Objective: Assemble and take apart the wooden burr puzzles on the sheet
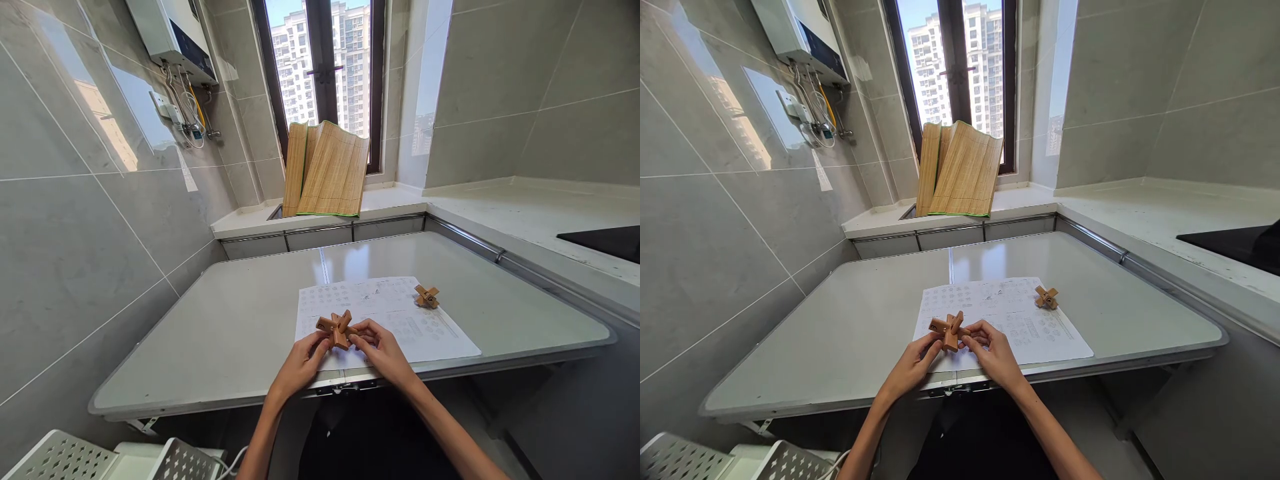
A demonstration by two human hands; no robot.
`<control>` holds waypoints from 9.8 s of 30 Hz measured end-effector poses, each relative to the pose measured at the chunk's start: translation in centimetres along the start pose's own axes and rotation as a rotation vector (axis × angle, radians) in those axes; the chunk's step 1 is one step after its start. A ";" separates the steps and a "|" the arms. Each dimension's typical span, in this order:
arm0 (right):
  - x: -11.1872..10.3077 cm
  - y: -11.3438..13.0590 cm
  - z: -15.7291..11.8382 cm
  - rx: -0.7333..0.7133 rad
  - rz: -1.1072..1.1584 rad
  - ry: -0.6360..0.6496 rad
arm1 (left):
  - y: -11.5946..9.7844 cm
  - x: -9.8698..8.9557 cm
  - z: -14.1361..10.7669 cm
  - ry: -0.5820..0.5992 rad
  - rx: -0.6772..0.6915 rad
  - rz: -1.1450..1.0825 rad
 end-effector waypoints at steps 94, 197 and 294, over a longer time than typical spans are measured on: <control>-0.7 -0.7 -0.2 0.013 -0.263 -0.298 | 3.6 -3.3 6.6 -0.223 0.105 0.276; -1.0 -0.4 -0.3 0.011 -0.309 -0.274 | 4.8 -1.8 6.5 -0.086 -0.072 0.110; -0.3 -0.7 -0.3 0.023 -0.508 -0.336 | 8.1 -7.2 4.7 -0.465 -0.032 0.817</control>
Point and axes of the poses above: each hand's wrist, its own z-axis towards the middle knuckle, its own x-axis out of the palm, y = z × x, the point moved 5 cm from there along z, towards the middle knuckle, and after that the axes turned 5 degrees about x, right-handed, at the moved point
